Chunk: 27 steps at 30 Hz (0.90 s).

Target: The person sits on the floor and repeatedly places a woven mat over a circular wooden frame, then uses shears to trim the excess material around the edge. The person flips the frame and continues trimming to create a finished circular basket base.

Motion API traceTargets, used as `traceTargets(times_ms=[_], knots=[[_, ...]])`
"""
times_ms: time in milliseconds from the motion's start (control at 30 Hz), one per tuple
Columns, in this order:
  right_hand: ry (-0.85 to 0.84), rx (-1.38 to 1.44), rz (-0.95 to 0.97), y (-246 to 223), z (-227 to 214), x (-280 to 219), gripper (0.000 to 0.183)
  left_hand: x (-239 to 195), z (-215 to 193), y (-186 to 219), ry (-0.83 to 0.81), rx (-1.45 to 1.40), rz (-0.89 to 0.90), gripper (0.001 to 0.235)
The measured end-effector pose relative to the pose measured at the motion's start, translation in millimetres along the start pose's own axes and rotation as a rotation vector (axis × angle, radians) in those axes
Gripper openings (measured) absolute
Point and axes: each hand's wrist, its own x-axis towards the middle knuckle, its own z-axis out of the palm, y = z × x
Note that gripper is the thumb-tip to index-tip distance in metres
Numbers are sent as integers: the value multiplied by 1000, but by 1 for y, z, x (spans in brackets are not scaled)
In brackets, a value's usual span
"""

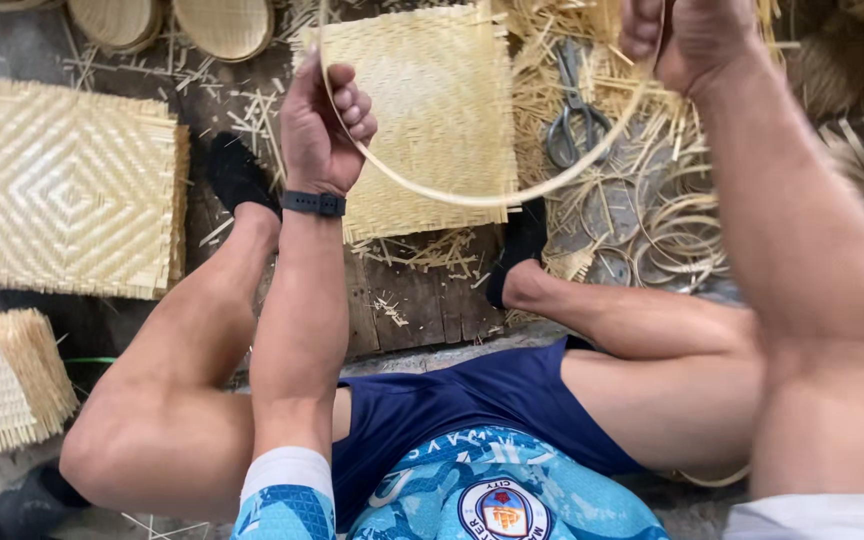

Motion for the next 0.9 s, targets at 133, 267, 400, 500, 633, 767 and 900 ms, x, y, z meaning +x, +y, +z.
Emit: traceTargets(times_ms=[133, 267, 400, 500, 633, 767, 900], knots=[[176, 29, 80, 12, 21, 6, 39, -4, -27, 1, -61, -102, -45, 40], [36, 64, 45, 8, 27, 6, 31, -4, -40, 1, 5, -112, -22, 40], [32, -62, -30, 32, 45, -4, 14, -5, -46, -15, 48, -250, 98, 31], [239, -239, 26, 78, 59, -2, 18, -8, -69, -32, 206, -145, 229, 43], [285, -322, 93, 145, 64, 13, 27, -5, -120, -53, 591, 456, 325, 41], [296, -562, 132, 198, 67, 22, 35, 13, -168, -55, 663, 1461, 624, 21], [349, -897, 113, 228, 75, 30, 35, 25, -192, -49, 632, 1634, 302, 17]])
